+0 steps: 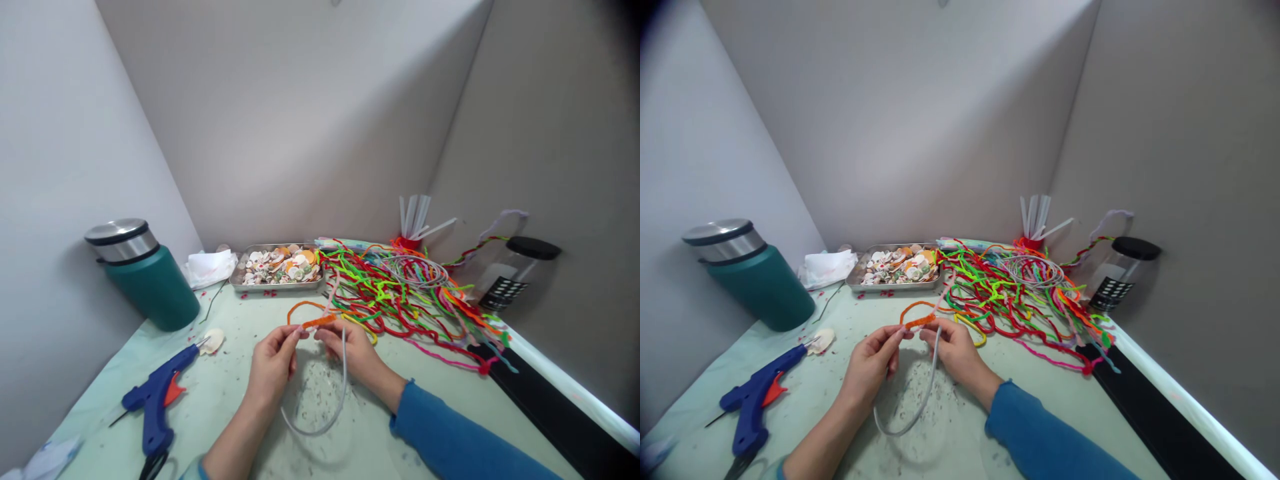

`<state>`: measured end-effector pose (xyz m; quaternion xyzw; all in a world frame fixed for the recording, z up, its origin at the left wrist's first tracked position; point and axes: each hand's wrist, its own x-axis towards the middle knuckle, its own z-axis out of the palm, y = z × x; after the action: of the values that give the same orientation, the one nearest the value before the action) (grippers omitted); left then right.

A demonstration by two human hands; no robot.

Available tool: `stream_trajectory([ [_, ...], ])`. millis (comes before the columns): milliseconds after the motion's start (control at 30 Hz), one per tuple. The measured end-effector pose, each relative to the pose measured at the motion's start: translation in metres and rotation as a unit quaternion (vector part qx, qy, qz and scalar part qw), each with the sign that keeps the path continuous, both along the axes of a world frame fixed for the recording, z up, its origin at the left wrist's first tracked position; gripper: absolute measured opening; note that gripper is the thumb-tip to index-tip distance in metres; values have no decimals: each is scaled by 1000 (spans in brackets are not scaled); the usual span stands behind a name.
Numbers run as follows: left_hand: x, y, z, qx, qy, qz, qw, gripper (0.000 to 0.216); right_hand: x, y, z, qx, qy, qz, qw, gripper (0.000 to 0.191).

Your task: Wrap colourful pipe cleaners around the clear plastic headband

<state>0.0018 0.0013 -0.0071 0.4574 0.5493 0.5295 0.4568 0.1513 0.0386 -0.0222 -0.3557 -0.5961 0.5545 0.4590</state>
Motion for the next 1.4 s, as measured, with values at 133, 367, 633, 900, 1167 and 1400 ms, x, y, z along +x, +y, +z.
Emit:
stream_trajectory([
  [133, 1, 0, -1, -2, -11, -6, 1000, 38, 2, 0, 5, -38, 67, -5, 997, 20],
  [367, 2, 0, -1, -15, 3, 8, 1000, 38, 1, -1, 4, -48, 79, 6, 996, 23],
  [633, -1, 1, -8, 30, 113, 20, 993, 35, 2, -6, 9, 9, 36, 77, 996, 18],
  [900, -2, -1, -6, 95, 217, 13, 971, 25, 0, -9, 9, 26, 15, 85, 996, 16],
  [1167, -1, -3, -4, 100, 246, 15, 964, 25, -2, -10, 4, 9, -24, 48, 999, 23],
  [1400, -5, 0, -7, 40, 168, 22, 985, 27, 0, -11, 4, 50, -58, 68, 995, 20],
])
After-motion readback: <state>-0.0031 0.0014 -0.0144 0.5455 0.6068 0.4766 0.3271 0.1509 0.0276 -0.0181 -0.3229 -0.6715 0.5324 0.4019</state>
